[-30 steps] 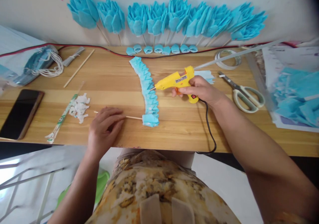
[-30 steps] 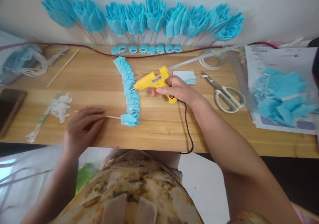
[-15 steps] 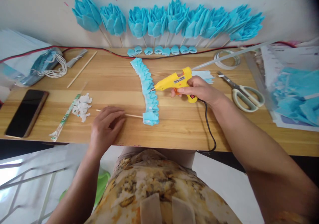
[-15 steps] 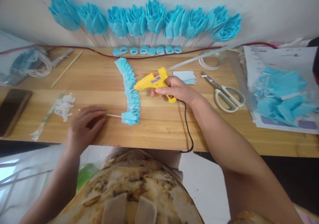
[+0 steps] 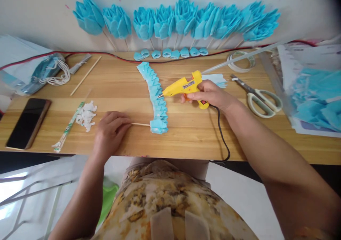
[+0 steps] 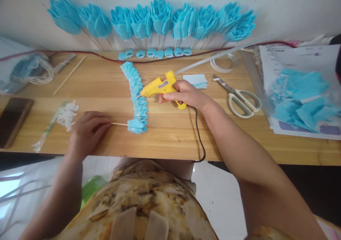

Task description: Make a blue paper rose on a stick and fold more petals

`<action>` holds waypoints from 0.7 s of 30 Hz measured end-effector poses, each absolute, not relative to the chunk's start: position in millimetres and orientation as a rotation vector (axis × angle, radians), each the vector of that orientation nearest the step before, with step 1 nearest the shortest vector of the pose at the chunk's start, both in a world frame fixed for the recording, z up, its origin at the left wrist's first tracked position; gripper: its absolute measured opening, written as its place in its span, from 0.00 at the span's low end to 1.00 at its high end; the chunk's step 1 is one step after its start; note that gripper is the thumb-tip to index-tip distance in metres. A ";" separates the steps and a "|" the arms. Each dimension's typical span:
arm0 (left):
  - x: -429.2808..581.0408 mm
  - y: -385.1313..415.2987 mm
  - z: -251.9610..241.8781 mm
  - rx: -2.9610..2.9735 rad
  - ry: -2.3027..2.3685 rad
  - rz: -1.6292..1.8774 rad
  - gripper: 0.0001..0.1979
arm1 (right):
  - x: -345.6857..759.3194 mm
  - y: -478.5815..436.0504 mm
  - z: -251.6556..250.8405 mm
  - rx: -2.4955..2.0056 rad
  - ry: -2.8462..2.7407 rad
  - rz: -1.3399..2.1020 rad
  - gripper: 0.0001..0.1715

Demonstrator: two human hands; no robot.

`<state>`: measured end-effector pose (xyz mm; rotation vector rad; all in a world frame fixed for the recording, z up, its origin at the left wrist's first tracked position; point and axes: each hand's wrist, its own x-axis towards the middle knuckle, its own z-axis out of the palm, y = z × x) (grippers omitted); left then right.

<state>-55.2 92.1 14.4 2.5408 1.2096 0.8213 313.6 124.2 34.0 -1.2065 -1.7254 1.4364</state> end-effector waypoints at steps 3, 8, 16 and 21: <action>-55.5 91.9 13.1 2.542 1.192 0.842 0.07 | 313.6 124.0 33.9 -1.181 -1.719 1.436 0.24; -55.0 90.6 13.9 2.511 1.206 0.820 0.09 | 314.9 123.7 32.6 -1.223 -1.687 1.435 0.19; -55.3 89.7 14.9 2.458 1.238 0.791 0.10 | 316.6 123.2 32.1 -1.221 -1.702 1.446 0.18; -56.8 90.1 12.1 2.461 1.230 0.833 0.09 | 316.6 123.9 30.5 -1.203 -1.702 1.449 0.20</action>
